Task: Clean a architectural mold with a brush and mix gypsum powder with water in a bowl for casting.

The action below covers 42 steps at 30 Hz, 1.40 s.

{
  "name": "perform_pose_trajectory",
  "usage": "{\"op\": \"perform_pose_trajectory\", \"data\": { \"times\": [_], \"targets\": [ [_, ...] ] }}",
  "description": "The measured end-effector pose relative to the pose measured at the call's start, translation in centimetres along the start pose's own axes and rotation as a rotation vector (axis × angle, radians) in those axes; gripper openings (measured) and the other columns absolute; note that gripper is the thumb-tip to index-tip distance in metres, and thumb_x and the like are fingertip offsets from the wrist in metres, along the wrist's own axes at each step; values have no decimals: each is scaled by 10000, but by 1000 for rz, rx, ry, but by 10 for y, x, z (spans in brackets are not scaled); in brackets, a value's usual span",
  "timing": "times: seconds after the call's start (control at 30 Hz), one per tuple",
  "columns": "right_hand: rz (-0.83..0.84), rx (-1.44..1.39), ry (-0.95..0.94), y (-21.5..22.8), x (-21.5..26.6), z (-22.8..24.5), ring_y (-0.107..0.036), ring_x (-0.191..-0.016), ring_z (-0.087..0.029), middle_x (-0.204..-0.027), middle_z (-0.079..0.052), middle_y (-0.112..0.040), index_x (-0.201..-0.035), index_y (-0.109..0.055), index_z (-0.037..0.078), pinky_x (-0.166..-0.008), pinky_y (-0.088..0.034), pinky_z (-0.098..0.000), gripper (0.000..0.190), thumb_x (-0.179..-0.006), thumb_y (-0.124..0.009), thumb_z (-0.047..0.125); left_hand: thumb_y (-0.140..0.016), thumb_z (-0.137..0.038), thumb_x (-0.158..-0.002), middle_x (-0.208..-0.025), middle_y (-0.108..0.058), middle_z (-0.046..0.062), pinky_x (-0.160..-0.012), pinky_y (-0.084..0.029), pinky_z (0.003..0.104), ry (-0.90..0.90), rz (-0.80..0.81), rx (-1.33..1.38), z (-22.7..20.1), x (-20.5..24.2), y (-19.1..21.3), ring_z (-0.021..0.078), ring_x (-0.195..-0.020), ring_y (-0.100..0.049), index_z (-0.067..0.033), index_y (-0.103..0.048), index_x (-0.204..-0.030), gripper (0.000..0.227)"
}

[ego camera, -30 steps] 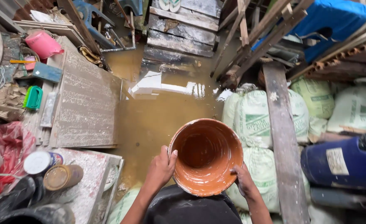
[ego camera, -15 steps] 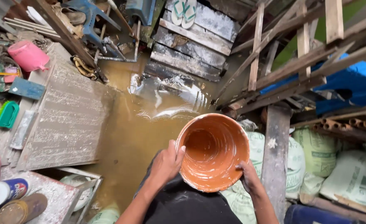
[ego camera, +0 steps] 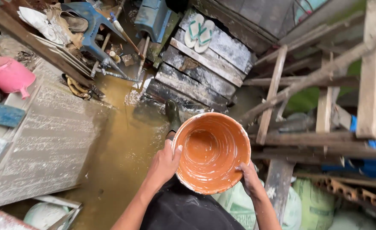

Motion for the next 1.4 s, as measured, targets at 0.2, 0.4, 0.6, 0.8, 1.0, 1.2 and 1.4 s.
{"op": "perform_pose_trajectory", "data": {
  "times": [0.2, 0.4, 0.6, 0.8, 1.0, 1.2, 1.4],
  "targets": [
    [99, 217, 82, -72, -171, 149, -582, -1156, -205, -1278, -96, -627, -1414, -500, 23, -1024, -444, -353, 619, -795, -495, 37, -477, -381, -1009, -838, -679, 343, -768, -498, 632, 67, -59, 49, -20, -188, 32, 549, -849, -651, 4, -463, -1083, 392],
    [216, 405, 100, -150, -282, 316, -585, -1199, -188, -1317, -68, -628, -1418, -485, 33, -1026, -438, -344, 653, -765, -492, 42, -494, -360, -993, -864, -676, 345, -753, -497, 636, 132, -185, 128, -99, -301, 101, 549, -856, -646, 4, -451, -1099, 381],
    [260, 419, 91, -177, -337, 396, -603, -1116, -220, -1228, -110, -643, -1391, -520, -16, -999, -461, -361, 604, -792, -512, 54, -485, -371, -1013, -856, -684, 322, -744, -505, 628, 177, -258, 94, -179, -329, 170, 522, -839, -663, 7, -445, -1065, 383],
    [431, 453, 49, -219, -385, 440, -608, -1131, -208, -1242, -91, -644, -1401, -498, -5, -997, -465, -351, 606, -798, -508, 51, -485, -349, -1017, -809, -682, 314, -712, -509, 633, 249, -442, 146, -193, -340, 184, 518, -787, -666, 13, -448, -1049, 365],
    [633, 623, -12, -263, -412, 497, -626, -1069, -221, -1206, -109, -643, -1401, -484, 4, -935, -497, -368, 612, -789, -484, 35, -488, -342, -1001, -791, -685, 317, -703, -515, 634, 441, -625, 289, -220, -327, 152, 518, -757, -672, 7, -457, -1090, 361],
    [865, 870, -15, -263, -526, 533, -612, -1029, -248, -1157, -137, -632, -1356, -514, -41, -919, -502, -382, 549, -813, -502, 37, -493, -341, -996, -827, -693, 318, -733, -528, 618, 644, -796, 464, -268, -330, 98, 512, -794, -679, 9, -465, -1134, 378],
    [952, 1070, -42, -298, -526, 565, -613, -1057, -262, -1165, -131, -641, -1348, -518, -21, -949, -494, -383, 574, -778, -478, 21, -529, -316, -985, -812, -687, 309, -721, -525, 609, 684, -964, 582, -312, -330, 34, 502, -787, -680, 24, -468, -1111, 368]
  ]
}}
Point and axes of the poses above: each hand's wrist, its own x-axis away from the middle knuckle, its own y-axis out of the back of the hand, z = x × y, the point moved 2 cm from there along -x, towards the middle knuckle
